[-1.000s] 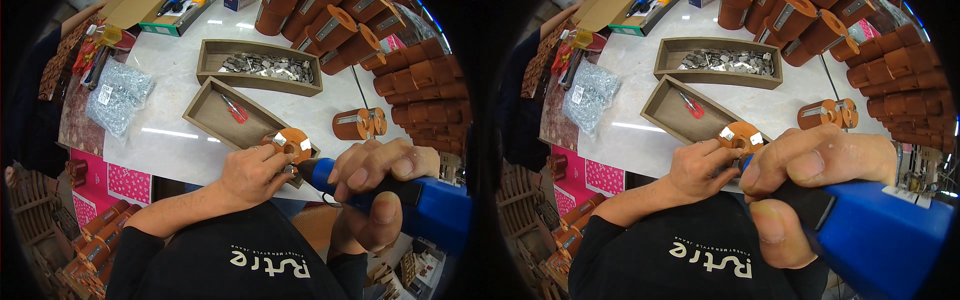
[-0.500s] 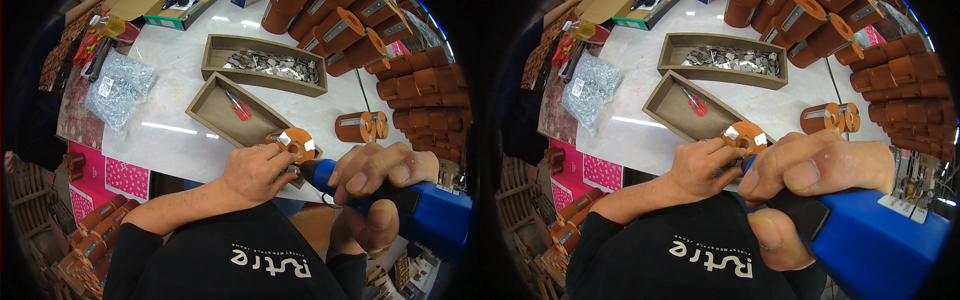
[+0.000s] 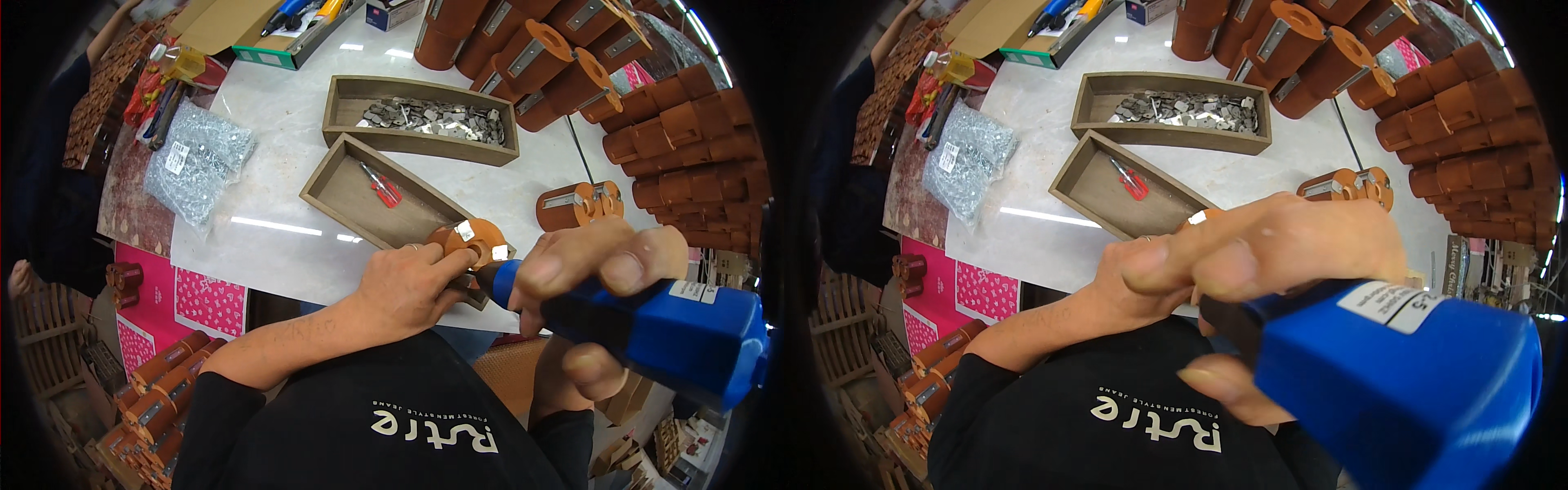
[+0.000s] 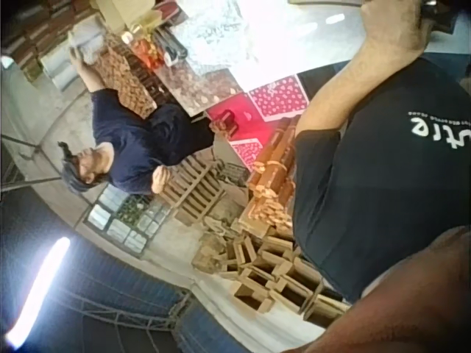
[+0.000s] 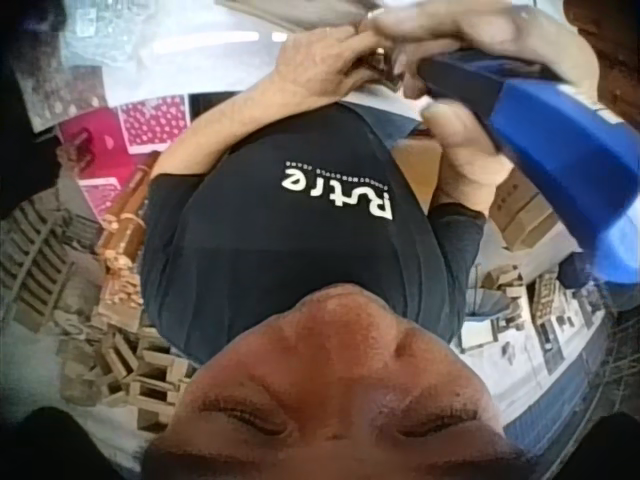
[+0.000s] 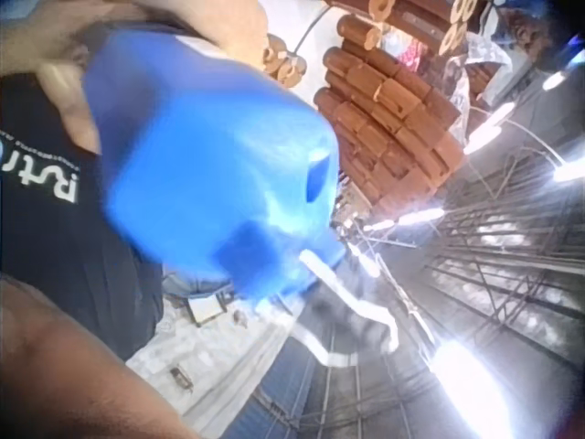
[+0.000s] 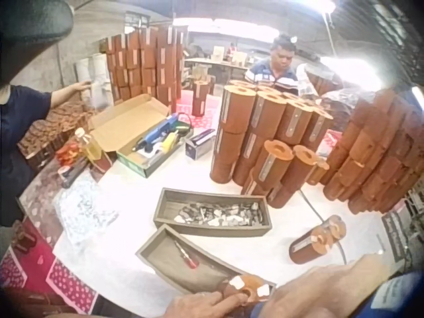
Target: Attaching metal plates to wooden cylinders using an electric screwdriver.
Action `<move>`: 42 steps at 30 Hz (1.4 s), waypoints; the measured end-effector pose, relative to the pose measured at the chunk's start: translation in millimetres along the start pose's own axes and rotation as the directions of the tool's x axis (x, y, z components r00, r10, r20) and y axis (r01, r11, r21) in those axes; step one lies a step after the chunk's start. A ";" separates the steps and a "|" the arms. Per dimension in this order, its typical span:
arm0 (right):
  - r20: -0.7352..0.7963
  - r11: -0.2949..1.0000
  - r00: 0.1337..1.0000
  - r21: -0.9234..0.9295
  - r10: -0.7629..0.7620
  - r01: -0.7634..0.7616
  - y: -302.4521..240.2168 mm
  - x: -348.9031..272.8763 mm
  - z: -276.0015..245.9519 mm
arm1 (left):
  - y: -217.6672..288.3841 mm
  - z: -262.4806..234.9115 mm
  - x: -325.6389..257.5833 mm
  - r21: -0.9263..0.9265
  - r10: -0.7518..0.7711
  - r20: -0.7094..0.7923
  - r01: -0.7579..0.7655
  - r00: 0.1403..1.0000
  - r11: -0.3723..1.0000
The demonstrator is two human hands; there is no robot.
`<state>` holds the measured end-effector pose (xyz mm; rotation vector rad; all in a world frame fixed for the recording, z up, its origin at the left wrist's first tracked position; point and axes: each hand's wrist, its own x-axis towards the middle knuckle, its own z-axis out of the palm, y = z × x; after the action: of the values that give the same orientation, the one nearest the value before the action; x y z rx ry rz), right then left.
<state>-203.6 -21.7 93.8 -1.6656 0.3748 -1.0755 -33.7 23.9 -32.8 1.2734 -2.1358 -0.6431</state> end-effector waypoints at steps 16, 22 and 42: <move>-0.878 0.970 0.476 -0.074 0.047 -0.232 -19.0 -133.6 -76.2 | 37.8 -37.1 109.4 -0.200 0.182 0.045 -0.170 0.982 0.965; -0.851 0.893 0.364 0.234 0.379 -0.383 34.4 -159.7 -78.5 | 48.4 -10.9 175.3 -0.085 0.173 -0.007 -0.173 0.985 0.981; -0.810 0.861 0.371 0.294 0.455 -0.415 44.8 -176.7 -72.0 | 0.7 -31.9 281.6 0.593 0.073 -0.203 0.064 0.976 0.803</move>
<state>-345.4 41.5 -25.9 -0.7329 1.3776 -1.4123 -121.6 -231.4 53.5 1.5655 -2.2258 0.2125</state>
